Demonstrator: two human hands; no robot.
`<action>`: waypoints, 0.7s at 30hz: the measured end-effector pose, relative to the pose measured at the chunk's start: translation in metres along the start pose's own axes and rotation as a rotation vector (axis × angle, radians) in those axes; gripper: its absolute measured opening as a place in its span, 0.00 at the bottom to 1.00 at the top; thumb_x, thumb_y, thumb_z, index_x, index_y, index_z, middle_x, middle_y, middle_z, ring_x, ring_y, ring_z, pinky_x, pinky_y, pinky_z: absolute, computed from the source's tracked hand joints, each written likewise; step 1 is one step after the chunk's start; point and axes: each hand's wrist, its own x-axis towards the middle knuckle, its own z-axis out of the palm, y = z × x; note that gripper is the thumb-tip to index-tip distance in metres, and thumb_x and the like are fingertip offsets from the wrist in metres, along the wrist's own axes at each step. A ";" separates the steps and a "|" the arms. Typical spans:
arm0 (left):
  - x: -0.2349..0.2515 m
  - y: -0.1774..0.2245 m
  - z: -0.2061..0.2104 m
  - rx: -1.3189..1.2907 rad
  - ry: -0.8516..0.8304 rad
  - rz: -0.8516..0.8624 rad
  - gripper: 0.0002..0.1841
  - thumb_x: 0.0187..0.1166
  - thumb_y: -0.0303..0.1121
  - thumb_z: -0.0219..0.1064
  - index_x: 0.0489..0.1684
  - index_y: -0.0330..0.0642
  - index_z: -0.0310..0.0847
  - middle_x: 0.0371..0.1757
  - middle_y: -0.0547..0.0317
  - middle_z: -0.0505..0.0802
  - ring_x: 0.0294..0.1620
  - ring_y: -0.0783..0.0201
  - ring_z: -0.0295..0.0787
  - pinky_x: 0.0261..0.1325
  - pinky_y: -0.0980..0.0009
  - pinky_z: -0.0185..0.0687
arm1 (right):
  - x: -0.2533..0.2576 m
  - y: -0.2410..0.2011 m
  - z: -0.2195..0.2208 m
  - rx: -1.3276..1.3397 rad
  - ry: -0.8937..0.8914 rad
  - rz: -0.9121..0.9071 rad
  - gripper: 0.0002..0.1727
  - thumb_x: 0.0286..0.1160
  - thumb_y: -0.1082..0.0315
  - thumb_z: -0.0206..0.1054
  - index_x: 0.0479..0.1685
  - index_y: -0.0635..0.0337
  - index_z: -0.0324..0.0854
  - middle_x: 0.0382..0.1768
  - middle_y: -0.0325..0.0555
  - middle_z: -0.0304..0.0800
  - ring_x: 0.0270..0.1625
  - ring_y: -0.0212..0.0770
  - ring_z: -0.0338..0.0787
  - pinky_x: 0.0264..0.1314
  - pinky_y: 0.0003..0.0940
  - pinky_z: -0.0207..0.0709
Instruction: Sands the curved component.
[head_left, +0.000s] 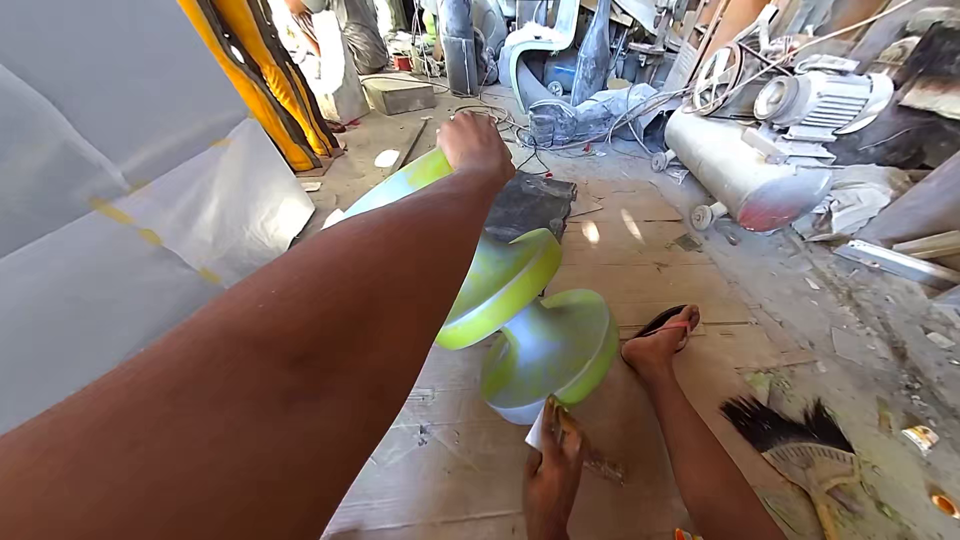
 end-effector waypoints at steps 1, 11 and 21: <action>0.000 -0.002 0.000 0.005 0.005 0.004 0.37 0.58 0.54 0.79 0.49 0.22 0.81 0.58 0.27 0.87 0.62 0.31 0.86 0.51 0.34 0.81 | -0.007 -0.014 -0.003 -0.017 0.009 0.044 0.23 0.81 0.83 0.53 0.73 0.89 0.64 0.75 0.74 0.72 0.75 0.44 0.74 0.75 0.19 0.63; -0.029 -0.054 -0.009 -0.014 0.057 0.091 0.35 0.64 0.57 0.76 0.41 0.23 0.82 0.51 0.23 0.88 0.56 0.25 0.87 0.47 0.29 0.78 | 0.018 0.201 0.036 0.109 0.095 -0.469 0.23 0.53 0.84 0.66 0.54 0.88 0.78 0.45 0.74 0.87 0.44 0.54 0.91 0.51 0.40 0.86; -0.129 -0.200 0.006 -0.173 0.308 0.162 0.49 0.64 0.76 0.64 0.71 0.38 0.78 0.43 0.20 0.88 0.43 0.15 0.84 0.37 0.20 0.71 | 0.072 0.221 -0.019 0.227 -0.196 -0.384 0.19 0.84 0.67 0.59 0.69 0.60 0.84 0.62 0.48 0.91 0.63 0.36 0.90 0.69 0.36 0.85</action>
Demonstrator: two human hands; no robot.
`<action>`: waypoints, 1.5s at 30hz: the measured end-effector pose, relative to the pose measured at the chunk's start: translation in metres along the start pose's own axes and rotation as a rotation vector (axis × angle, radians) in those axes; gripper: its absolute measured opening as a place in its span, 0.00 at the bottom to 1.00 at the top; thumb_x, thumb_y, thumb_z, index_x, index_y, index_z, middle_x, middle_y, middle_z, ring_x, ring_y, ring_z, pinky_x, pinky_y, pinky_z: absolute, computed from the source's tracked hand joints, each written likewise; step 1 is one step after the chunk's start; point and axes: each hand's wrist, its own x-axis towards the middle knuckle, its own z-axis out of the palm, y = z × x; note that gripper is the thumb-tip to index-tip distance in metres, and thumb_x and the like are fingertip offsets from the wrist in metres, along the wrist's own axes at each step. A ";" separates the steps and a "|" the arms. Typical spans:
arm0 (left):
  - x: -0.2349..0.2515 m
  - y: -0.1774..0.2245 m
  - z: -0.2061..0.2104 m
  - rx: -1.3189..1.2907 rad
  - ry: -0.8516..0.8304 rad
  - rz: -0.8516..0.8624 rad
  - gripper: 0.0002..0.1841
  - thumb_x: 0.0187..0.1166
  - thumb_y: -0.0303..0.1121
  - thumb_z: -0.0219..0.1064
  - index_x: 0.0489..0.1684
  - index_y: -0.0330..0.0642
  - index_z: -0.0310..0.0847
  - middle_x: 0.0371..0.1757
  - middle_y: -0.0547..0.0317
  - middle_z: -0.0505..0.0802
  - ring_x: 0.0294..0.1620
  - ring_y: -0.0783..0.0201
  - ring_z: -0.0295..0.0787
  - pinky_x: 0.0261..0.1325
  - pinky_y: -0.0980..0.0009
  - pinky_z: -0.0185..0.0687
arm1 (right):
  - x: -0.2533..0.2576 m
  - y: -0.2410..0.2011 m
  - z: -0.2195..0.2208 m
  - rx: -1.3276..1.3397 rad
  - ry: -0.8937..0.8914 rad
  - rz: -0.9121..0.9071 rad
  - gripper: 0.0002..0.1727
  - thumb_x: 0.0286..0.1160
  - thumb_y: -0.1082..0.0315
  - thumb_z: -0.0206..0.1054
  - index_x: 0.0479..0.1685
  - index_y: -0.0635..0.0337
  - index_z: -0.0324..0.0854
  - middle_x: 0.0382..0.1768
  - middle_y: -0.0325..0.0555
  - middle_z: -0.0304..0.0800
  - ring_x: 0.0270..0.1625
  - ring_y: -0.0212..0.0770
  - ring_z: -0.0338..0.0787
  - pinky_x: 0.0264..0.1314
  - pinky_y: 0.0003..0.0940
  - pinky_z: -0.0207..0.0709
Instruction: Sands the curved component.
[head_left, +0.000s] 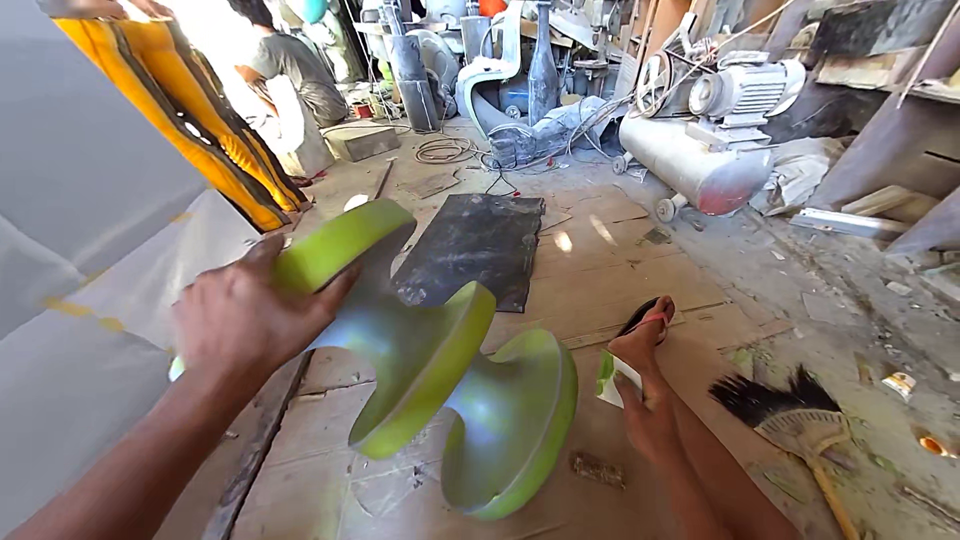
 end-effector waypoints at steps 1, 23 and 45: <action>-0.010 -0.014 0.001 -0.020 0.021 0.002 0.51 0.63 0.77 0.63 0.76 0.41 0.76 0.46 0.19 0.88 0.44 0.15 0.85 0.38 0.19 0.71 | 0.002 0.001 0.002 -0.046 -0.042 -0.025 0.19 0.84 0.67 0.59 0.69 0.59 0.85 0.61 0.47 0.91 0.63 0.36 0.90 0.68 0.36 0.85; -0.039 -0.068 0.014 -0.081 0.088 -0.046 0.55 0.59 0.82 0.60 0.84 0.51 0.69 0.55 0.25 0.89 0.47 0.22 0.88 0.41 0.21 0.74 | 0.010 -0.002 0.040 -0.686 -0.489 -0.029 0.28 0.83 0.66 0.56 0.84 0.47 0.75 0.63 0.50 0.85 0.59 0.44 0.89 0.66 0.39 0.83; -0.036 -0.045 0.007 -0.036 0.072 -0.119 0.55 0.59 0.82 0.61 0.81 0.46 0.70 0.50 0.21 0.89 0.45 0.17 0.86 0.38 0.20 0.72 | 0.077 0.011 0.041 -0.309 -0.530 0.117 0.18 0.87 0.61 0.58 0.67 0.41 0.88 0.64 0.43 0.86 0.62 0.37 0.87 0.67 0.41 0.83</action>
